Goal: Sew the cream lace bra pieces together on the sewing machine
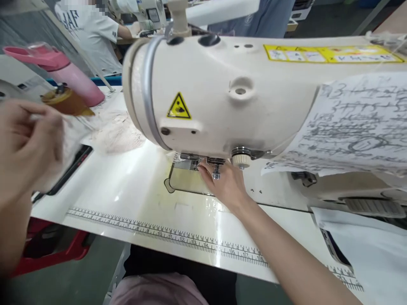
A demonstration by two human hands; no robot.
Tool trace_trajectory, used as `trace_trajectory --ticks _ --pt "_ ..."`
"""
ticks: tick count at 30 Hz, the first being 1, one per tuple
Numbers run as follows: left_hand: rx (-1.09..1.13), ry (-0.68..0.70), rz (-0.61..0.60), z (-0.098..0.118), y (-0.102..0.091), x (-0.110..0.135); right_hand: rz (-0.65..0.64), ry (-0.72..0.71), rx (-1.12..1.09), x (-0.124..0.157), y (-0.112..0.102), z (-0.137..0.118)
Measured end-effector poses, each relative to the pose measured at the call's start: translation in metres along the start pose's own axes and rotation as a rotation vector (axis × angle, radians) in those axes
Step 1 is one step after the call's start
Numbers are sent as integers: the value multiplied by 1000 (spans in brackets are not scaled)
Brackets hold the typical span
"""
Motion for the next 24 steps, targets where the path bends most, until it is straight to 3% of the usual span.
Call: trace_trajectory --ticks 3,5,7,9,11,14,17,20,24 --pt "185 -8 -314 30 23 32 -59 -5 -7 0 -3 0" --pt "287 39 -519 42 49 38 -97 2 -8 -1 -7 -1" --pt "269 102 -722 45 79 35 -108 30 14 -3 -10 -1" --pt "112 184 -848 41 105 29 -103 48 49 -4 -11 -1" --pt "-135 336 -761 38 123 26 -90 50 87 -4 -11 1" --pt "-358 657 -515 43 132 38 -90 58 142 -1 -8 3" --pt "-406 899 -489 53 139 61 -126 -14 155 3 -7 0" --pt "-481 960 -478 53 149 73 -120 -137 157 5 -9 -7" --pt "-489 1004 -471 43 159 68 -95 -118 180 3 -8 -11"
Point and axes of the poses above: each hand's wrist, its own x-axis away from the middle knuckle, its own y-axis out of the palm, z = x × y, the point moved 1 cm from there along -x, towards the middle knuckle, and after that the axes turned 13 degrees about -z, right-handed, at the moved point
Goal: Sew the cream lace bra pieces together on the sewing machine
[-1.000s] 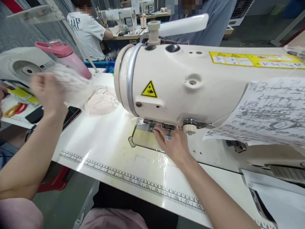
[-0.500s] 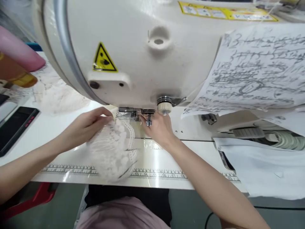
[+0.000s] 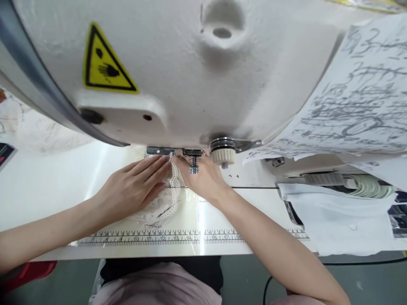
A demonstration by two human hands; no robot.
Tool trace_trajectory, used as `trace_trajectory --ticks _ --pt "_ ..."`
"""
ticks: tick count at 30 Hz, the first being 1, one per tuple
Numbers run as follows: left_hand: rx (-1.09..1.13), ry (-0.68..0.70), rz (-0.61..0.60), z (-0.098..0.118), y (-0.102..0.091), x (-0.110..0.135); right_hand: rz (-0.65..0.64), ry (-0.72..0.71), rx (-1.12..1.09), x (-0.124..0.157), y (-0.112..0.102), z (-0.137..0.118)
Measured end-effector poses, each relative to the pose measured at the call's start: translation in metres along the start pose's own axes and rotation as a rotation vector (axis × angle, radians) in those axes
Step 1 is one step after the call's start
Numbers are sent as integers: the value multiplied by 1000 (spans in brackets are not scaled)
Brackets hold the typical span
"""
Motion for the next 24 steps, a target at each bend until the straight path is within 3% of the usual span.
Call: trace_trajectory --ticks 6,13,19,24 --pt "104 21 11 -14 6 1 -59 -43 13 -6 0 1" --pt "130 4 11 -15 9 3 -46 -124 118 -2 0 1" --pt "150 -2 17 -17 8 1 -90 -120 230 -2 -2 -3" --pt "158 7 39 -17 9 2 -46 -130 280 0 -2 -4"
Point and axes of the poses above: each hand's wrist, its own x-axis away from the middle knuckle, its own y-axis out of the palm, z = x × y, the point moved 1 cm from there along -x, towards the middle knuckle, and after that the axes turned 13 degrees about -z, right-handed, at the moved point
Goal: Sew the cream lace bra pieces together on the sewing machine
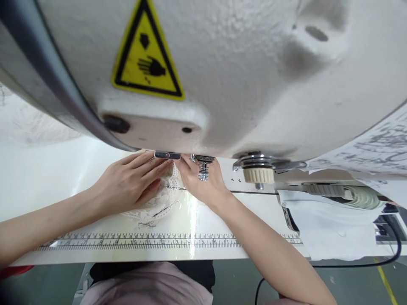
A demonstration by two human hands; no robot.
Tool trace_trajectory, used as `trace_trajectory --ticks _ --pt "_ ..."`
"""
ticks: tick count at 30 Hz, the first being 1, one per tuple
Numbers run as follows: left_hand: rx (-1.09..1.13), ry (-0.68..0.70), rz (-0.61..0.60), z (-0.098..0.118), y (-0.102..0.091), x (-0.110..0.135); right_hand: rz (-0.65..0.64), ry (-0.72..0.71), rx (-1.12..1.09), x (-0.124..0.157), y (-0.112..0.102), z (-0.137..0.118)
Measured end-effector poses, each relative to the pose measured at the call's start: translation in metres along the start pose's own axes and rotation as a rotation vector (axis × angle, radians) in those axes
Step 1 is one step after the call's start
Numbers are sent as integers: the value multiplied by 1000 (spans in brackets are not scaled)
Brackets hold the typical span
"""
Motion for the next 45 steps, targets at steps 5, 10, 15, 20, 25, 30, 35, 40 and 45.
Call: trace_trajectory --ticks 5,10,15,20,25,30,35,40,45 --pt "56 -15 3 0 1 1 -7 9 -34 1 2 0" --pt "70 -23 -4 0 2 0 11 11 -26 2 3 0" --pt "9 -25 -14 -1 2 0 14 8 21 2 2 -1" --pt "31 -22 -11 -1 1 -1 44 -3 35 0 1 0" --pt "71 -31 -26 -2 4 -2 34 -2 2 0 1 -1" --pt "10 -3 17 -1 -7 -4 96 16 -27 5 -8 1" --pt "-58 362 90 18 -36 8 320 -262 -77 8 -13 7" --pt "-289 533 -47 39 -39 37 237 -392 -215 7 -5 8" --pt "-133 295 2 38 -37 46 234 -404 -354 8 -2 10"
Point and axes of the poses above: each hand's wrist, its own x-axis away from the middle knuckle, its own y-axis out of the palm, z = x × y, the point moved 1 cm from there along -x, towards the middle knuckle, and after that the axes turned 13 degrees about -z, right-handed, at the moved point
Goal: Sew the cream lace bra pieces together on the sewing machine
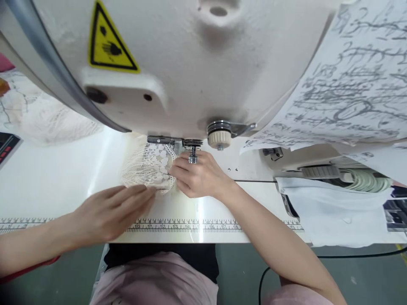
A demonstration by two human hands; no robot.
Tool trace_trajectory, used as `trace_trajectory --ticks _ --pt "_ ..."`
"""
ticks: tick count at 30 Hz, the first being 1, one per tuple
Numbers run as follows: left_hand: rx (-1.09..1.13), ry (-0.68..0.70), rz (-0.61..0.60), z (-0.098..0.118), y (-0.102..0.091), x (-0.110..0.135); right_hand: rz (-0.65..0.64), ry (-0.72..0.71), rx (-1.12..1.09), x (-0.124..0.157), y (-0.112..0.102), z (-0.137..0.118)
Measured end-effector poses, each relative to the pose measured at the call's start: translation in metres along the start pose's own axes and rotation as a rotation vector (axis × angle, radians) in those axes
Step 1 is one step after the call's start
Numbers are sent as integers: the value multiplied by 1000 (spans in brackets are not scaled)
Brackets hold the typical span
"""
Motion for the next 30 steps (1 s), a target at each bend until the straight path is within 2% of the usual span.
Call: trace_trajectory --ticks 4,6,9,11,15,20,23,28,30 --pt "403 -435 -44 -24 -17 -7 -11 -4 -58 -2 -2 1" --pt "528 -526 -87 -36 -24 -12 -25 21 -28 -3 -1 1" --pt "565 -411 -164 -46 -20 -22 -17 7 4 -2 0 1" --pt "475 -310 -176 -47 -9 -29 10 -24 8 -2 -1 2" --pt "210 -154 -42 -42 14 -36 -6 -48 -17 -2 -5 2" --pt "179 -147 117 -39 25 -33 -48 23 57 -3 -5 0" --pt "165 -169 144 -39 25 -31 -37 18 103 -1 -4 -2" --pt "-9 -168 181 -40 25 -30 -22 -21 -2 0 -4 -1" --pt "-9 -154 197 -40 27 -30 -14 -21 -40 -2 -4 0"
Point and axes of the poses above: each hand's wrist, its own x-axis away from the middle knuckle, its own y-axis out of the palm, z = x × y, the point moved 1 cm from there along -x, towards the middle knuckle, and after that the axes turned 13 degrees about -z, right-handed, at the moved point
